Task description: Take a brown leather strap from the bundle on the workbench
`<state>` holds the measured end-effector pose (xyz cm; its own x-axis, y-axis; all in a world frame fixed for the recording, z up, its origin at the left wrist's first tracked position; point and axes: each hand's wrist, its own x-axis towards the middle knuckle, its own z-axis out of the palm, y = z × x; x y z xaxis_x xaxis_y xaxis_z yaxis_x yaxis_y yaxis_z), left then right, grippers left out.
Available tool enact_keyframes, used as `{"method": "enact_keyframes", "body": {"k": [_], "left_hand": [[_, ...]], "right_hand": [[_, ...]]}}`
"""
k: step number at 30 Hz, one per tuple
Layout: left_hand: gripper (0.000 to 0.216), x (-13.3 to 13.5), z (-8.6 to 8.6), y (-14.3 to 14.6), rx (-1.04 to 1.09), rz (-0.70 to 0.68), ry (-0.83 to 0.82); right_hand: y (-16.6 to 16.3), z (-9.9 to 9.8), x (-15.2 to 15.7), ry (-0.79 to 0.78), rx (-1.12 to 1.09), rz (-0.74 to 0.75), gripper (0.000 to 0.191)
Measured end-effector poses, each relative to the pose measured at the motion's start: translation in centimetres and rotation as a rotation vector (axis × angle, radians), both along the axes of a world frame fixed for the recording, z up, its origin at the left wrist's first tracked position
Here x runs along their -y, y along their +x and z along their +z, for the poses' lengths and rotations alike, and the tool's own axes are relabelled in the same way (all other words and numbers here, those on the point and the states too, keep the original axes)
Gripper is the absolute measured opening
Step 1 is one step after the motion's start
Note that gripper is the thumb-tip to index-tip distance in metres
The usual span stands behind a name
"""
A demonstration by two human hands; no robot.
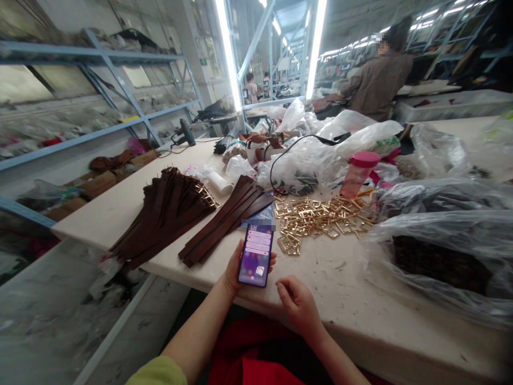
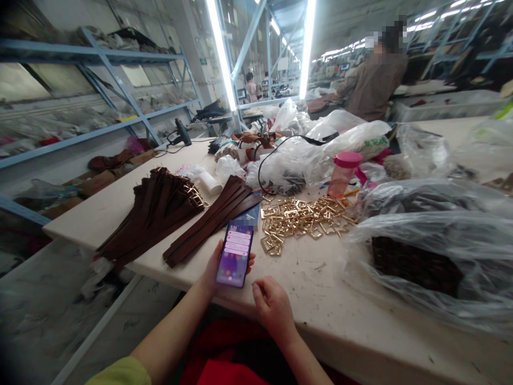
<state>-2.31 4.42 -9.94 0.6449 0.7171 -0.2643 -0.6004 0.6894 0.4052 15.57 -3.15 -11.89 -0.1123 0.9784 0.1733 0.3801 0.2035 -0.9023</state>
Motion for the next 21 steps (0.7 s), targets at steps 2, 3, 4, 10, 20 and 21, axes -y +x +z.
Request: {"method": "enact_keyframes", "body": {"k": [2, 3, 4, 10, 20, 21], "left_hand": [[0.079, -0.01, 0.05, 0.0, 0.004, -0.003, -0.002], [0.078, -0.01, 0.06, 0.0, 0.006, -0.006, -0.004], [0.079, 0.0, 0.07, 0.01, 0.009, -0.006, -0.004], [0.079, 0.04, -0.03, 0.04, 0.01, 0.001, 0.006], [0.079, -0.05, -0.18, -0.03, 0.016, -0.001, 0.004], [0.079, -0.05, -0.2, -0.04, 0.017, -0.003, 0.004]], "right_hand": [[0.01, -0.01, -0.01, -0.001, 0.003, 0.004, 0.021], [0.02, -0.01, -0.03, -0.002, 0.004, 0.008, 0.021], [0.02, -0.02, -0.04, -0.004, 0.003, 0.012, 0.021], [0.0, -0.1, -0.03, -0.007, -0.001, 0.013, 0.022], [-0.01, -0.25, -0.13, 0.004, 0.002, 0.012, 0.021], [-0.01, -0.28, -0.13, 0.004, 0.0, 0.012, 0.021]]}}
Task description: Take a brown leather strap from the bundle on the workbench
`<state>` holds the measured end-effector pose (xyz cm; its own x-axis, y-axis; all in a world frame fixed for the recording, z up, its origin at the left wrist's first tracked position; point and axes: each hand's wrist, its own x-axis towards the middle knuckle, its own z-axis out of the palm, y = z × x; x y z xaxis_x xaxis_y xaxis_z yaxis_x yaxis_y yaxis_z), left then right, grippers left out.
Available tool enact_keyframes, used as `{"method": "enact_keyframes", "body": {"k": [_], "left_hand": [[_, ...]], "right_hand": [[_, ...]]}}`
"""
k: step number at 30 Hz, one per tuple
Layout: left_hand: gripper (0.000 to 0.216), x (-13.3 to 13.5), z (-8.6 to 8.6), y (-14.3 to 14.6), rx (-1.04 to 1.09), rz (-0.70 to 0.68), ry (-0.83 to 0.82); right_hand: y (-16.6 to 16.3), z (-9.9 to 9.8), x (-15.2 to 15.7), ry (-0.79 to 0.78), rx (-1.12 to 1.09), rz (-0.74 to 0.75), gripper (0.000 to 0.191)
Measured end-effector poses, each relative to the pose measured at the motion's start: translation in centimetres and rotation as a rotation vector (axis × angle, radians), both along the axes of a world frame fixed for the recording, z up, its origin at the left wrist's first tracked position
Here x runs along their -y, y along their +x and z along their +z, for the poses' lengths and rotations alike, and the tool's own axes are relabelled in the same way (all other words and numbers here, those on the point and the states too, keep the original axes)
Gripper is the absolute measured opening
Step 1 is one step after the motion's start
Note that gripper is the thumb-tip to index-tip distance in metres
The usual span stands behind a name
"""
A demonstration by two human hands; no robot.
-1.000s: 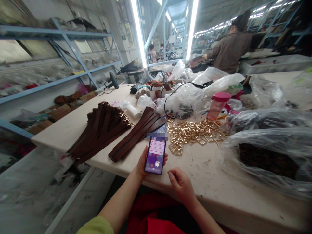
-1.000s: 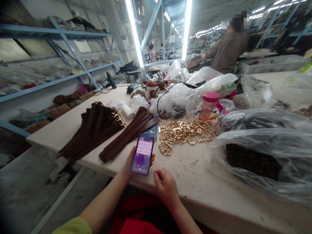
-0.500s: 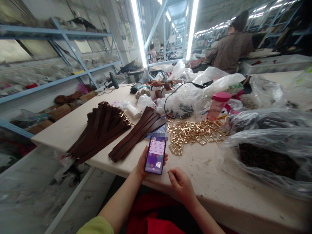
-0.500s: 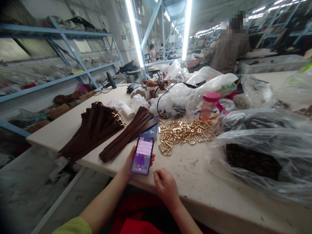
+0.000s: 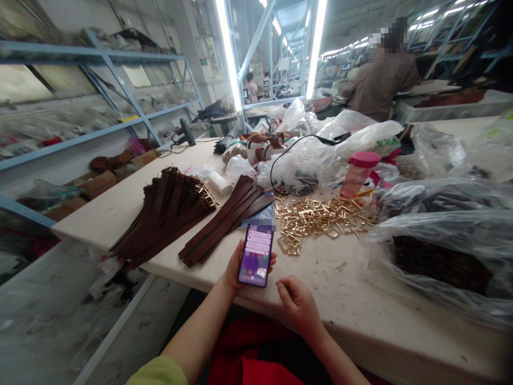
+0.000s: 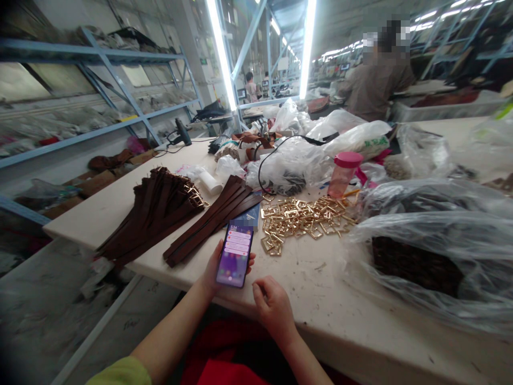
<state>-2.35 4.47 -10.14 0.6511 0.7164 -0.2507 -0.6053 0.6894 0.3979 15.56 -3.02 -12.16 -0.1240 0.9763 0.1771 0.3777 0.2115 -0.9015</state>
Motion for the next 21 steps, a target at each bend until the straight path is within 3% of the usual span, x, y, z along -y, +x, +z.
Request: {"method": "enact_keyframes", "body": {"k": [21], "left_hand": [[0.08, 0.07, -0.06, 0.03, -0.017, 0.005, -0.007]], "right_hand": [[0.0, 0.02, 0.13, -0.03, -0.008, 0.003, 0.021]]}}
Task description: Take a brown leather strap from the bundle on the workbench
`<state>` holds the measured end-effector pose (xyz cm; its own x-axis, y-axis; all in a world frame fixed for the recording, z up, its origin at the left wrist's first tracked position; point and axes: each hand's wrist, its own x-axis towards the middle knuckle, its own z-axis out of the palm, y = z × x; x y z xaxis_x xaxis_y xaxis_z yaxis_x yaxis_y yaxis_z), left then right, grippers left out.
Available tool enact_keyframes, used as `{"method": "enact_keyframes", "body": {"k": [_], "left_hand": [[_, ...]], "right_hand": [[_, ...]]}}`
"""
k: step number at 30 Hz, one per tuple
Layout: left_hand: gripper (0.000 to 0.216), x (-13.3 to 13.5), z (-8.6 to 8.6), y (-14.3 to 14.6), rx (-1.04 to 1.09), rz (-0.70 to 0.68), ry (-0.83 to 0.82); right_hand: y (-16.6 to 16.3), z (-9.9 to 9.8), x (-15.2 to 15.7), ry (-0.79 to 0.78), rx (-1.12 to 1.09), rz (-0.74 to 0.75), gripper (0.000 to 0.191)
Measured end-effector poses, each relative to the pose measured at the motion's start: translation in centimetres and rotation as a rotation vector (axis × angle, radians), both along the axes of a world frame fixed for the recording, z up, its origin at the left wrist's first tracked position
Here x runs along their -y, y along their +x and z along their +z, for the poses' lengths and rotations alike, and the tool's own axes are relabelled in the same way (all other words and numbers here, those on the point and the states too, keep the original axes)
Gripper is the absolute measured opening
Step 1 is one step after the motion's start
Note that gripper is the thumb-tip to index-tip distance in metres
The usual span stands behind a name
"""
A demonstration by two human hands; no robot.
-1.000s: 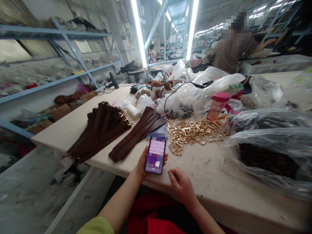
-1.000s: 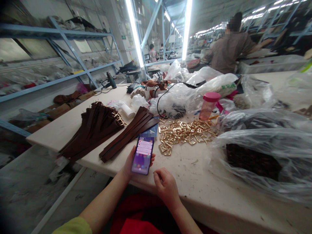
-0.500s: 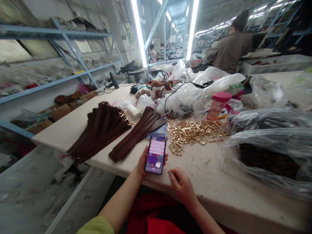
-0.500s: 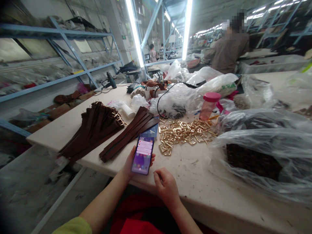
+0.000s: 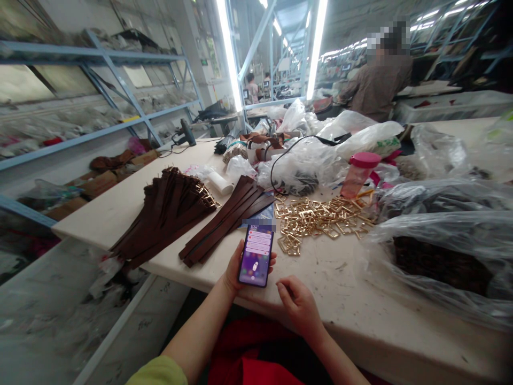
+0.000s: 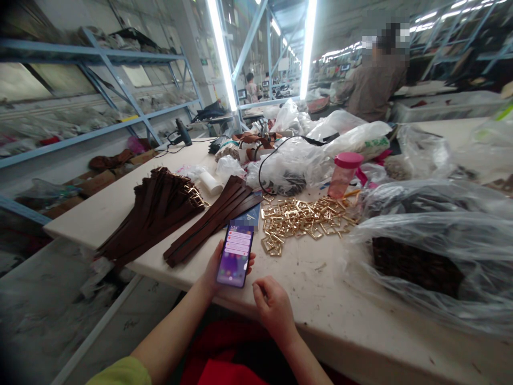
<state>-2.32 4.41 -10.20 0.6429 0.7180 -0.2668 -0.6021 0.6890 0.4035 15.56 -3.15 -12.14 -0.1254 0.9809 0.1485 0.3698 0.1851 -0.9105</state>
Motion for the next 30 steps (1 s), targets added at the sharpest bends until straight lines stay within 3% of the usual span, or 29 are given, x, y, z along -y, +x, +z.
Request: {"method": "enact_keyframes", "body": {"k": [13, 17, 23, 30], "left_hand": [[0.077, -0.1, -0.1, -0.1, -0.029, 0.026, 0.002], [0.076, -0.1, -0.1, -0.1, -0.018, 0.015, -0.001], [0.078, -0.1, -0.1, -0.2, 0.024, -0.008, -0.026], [0.078, -0.1, 0.0, -0.3, 0.045, -0.011, -0.04]], "right_hand": [[0.0, 0.0, -0.1, 0.035, 0.0, -0.004, 0.02], [0.3, 0.0, -0.1, 0.172, 0.0, 0.03, 0.014], [0.2, 0.7, 0.4, 0.456, 0.381, 0.24, 0.023], [-0.8, 1.9, 0.7, 0.537, 0.472, 0.294, 0.025]]}}
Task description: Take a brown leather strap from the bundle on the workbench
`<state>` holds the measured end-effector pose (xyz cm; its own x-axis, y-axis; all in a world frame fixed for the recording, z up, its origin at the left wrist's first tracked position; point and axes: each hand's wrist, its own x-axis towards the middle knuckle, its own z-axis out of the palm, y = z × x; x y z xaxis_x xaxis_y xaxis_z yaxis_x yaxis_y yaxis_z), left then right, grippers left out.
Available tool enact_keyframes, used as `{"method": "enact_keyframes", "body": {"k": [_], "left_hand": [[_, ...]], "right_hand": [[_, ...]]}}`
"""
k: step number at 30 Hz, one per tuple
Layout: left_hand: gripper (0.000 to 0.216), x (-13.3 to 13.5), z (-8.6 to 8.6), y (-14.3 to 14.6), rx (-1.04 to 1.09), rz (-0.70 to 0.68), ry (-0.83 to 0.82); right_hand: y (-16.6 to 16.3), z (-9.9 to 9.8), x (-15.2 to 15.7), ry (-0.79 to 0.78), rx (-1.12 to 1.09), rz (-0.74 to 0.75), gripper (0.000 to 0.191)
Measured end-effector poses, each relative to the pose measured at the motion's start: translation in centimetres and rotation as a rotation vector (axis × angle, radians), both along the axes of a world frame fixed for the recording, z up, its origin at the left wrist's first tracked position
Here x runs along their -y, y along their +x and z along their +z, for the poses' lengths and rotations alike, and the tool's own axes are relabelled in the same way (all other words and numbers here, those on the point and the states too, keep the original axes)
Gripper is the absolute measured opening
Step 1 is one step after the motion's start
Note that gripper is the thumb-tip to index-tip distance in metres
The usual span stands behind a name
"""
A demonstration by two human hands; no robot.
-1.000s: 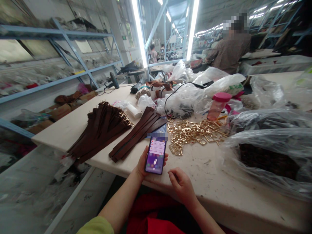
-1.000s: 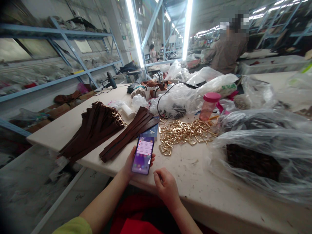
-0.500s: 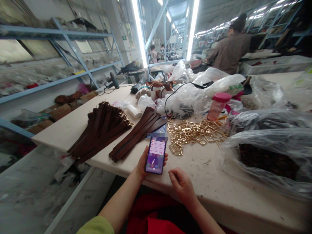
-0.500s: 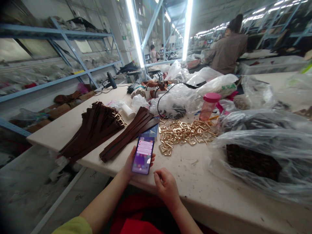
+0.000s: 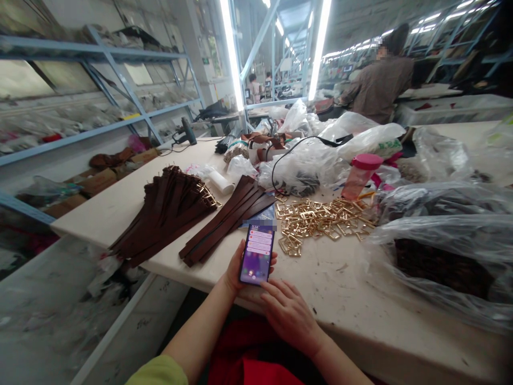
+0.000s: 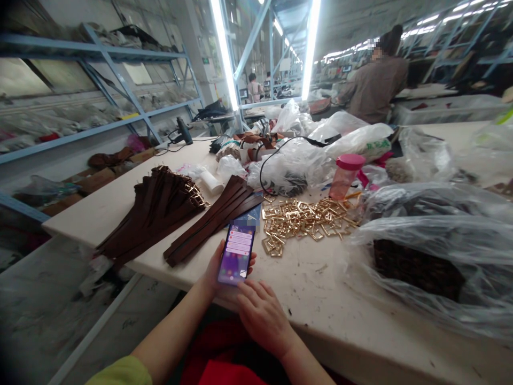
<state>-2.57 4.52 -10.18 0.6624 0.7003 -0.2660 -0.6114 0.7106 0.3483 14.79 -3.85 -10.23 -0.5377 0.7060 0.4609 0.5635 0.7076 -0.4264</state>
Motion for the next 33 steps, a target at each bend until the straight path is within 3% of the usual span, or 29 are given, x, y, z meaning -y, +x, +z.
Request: {"method": "enact_keyframes", "body": {"k": [8, 18, 33], "left_hand": [[0.079, -0.2, 0.0, -0.1, 0.012, 0.003, 0.001], [0.082, -0.5, -0.2, -0.1, 0.022, -0.001, -0.042], [0.08, -0.6, -0.2, 0.2, -0.016, 0.007, -0.041]], "right_hand": [[-0.9, 0.6, -0.8, -0.007, -0.044, 0.06, 0.033], [-0.9, -0.5, -1.1, -0.014, -0.019, 0.101, 0.042], [-0.6, -0.4, -1.2, -0.035, -0.014, 0.095, 0.039]]}}
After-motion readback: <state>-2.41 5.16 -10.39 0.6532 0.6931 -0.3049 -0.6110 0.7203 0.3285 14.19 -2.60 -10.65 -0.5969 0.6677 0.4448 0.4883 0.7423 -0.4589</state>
